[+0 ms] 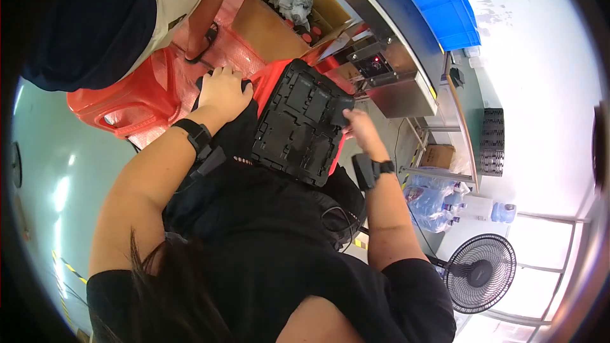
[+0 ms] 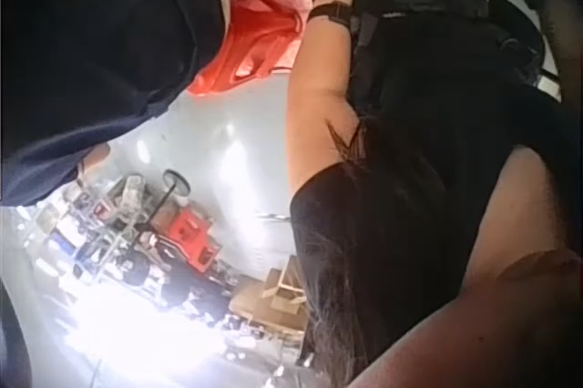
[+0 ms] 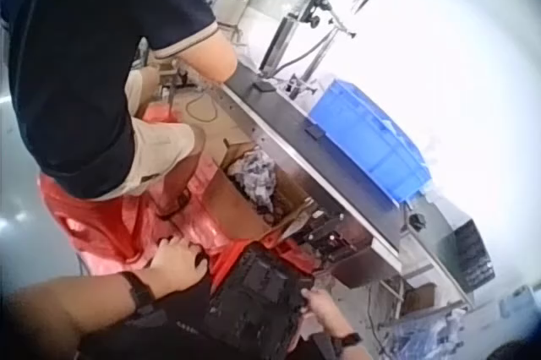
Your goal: Assembling and inspecting black plastic electronic housing components at a workstation.
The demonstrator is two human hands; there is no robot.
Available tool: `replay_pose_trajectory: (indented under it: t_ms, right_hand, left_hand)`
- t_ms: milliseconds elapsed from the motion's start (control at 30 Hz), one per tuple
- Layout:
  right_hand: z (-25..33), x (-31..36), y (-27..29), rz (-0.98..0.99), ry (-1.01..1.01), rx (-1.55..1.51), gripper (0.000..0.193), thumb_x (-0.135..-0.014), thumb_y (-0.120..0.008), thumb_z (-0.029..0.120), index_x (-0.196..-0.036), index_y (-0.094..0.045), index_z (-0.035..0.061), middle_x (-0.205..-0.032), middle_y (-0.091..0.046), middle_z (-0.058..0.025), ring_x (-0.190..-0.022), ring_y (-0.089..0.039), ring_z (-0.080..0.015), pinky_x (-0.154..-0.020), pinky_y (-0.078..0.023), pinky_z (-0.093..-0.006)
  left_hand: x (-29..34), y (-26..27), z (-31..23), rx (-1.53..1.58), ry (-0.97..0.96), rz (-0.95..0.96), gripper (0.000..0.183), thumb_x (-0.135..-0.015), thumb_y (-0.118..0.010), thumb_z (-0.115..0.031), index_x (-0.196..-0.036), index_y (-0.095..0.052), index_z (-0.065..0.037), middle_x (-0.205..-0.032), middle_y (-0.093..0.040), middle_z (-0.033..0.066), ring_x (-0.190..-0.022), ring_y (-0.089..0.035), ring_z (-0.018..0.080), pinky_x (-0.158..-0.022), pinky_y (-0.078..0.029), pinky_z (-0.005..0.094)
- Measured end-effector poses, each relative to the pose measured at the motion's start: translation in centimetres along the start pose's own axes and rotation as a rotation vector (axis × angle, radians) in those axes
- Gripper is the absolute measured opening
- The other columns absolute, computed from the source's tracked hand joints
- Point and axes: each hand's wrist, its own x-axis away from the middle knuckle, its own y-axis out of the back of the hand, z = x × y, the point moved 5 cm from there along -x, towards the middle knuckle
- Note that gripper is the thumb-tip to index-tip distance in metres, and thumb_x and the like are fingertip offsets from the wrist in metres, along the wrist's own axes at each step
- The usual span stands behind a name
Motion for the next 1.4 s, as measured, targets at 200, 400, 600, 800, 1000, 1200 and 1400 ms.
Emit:
replay_pose_trajectory:
  t_ms: [200, 400, 600, 800, 1000, 1200, 1400]
  right_hand:
    - [-0.2, -1.4, -1.2, -0.131, -0.030, 0.595, 0.041, -0.082, -0.052, 0.041, -0.080, -0.057, -0.0003, -0.067, -0.059, -0.0109, -0.050, -0.056, -0.0228, -0.045, -0.045, -0.0359]
    - [8.7, 1.6, 0.2, 0.397, -0.254, 0.787, 0.055, -0.078, -0.057, 0.053, -0.066, -0.059, -0.0008, -0.056, -0.057, -0.0094, -0.048, -0.057, -0.0216, -0.045, -0.044, -0.0308]
    - [27.0, 2.6, 11.0, -0.272, 0.511, 0.128, 0.038, -0.085, -0.053, 0.040, -0.071, -0.055, 0.0056, -0.053, -0.053, -0.0050, -0.047, -0.053, -0.0138, -0.043, -0.040, -0.0243]
    - [28.9, -6.6, 15.5, -0.639, 0.051, 0.476, 0.049, -0.080, -0.052, 0.052, -0.080, -0.058, 0.0027, -0.064, -0.055, -0.0059, -0.054, -0.052, -0.0163, -0.048, -0.041, -0.0320]
    - [26.8, -11.4, 20.5, -0.596, 0.070, 0.546, 0.046, -0.075, -0.061, 0.051, -0.067, -0.056, 0.0053, -0.057, -0.047, -0.0036, -0.049, -0.043, -0.0157, -0.047, -0.034, -0.0316]
    - [24.9, -4.9, 16.8, -0.331, 0.333, 0.027, 0.027, -0.079, -0.064, 0.033, -0.068, -0.053, 0.0114, -0.056, -0.045, 0.0009, -0.046, -0.039, -0.0089, -0.043, -0.029, -0.0236]
    - [15.7, 8.1, -0.6, -0.089, 0.462, 0.210, 0.021, -0.077, -0.061, 0.030, -0.081, -0.061, 0.0095, -0.078, -0.058, 0.0013, -0.066, -0.052, -0.0082, -0.052, -0.040, -0.0219]
  left_hand:
    - [0.5, 0.1, 0.3, -0.037, 0.017, -0.011, 0.036, -0.080, -0.049, -0.033, -0.096, -0.061, -0.004, -0.100, -0.057, 0.0135, -0.097, -0.052, 0.0293, -0.082, -0.040, 0.0438]
    - [0.5, 1.2, 1.6, 0.064, 0.073, -0.025, 0.033, -0.079, -0.050, -0.032, -0.096, -0.060, -0.005, -0.099, -0.057, 0.0128, -0.096, -0.052, 0.0300, -0.080, -0.040, 0.0444]
    - [-0.2, 1.4, 1.6, 0.051, 0.078, 0.027, 0.032, -0.080, -0.051, -0.030, -0.094, -0.060, -0.003, -0.096, -0.056, 0.0135, -0.094, -0.053, 0.0294, -0.081, -0.041, 0.0417]
    - [-1.8, 1.1, 1.7, 0.040, 0.119, 0.104, 0.031, -0.080, -0.051, -0.029, -0.090, -0.061, -0.002, -0.096, -0.057, 0.0139, -0.093, -0.054, 0.0300, -0.081, -0.041, 0.0417]
    - [-3.2, 0.8, 1.5, 0.065, 0.118, 0.111, 0.030, -0.080, -0.051, -0.029, -0.089, -0.061, -0.003, -0.093, -0.058, 0.0141, -0.090, -0.056, 0.0304, -0.078, -0.043, 0.0419]
    - [-2.6, 0.4, 2.4, 0.035, 0.158, 0.127, 0.030, -0.080, -0.050, -0.029, -0.086, -0.061, -0.002, -0.092, -0.058, 0.0149, -0.089, -0.057, 0.0314, -0.078, -0.043, 0.0420]
    - [-1.1, 0.5, 1.7, 0.034, 0.100, 0.094, 0.032, -0.081, -0.048, -0.031, -0.088, -0.061, -0.002, -0.095, -0.058, 0.0163, -0.091, -0.056, 0.0319, -0.080, -0.043, 0.0420]
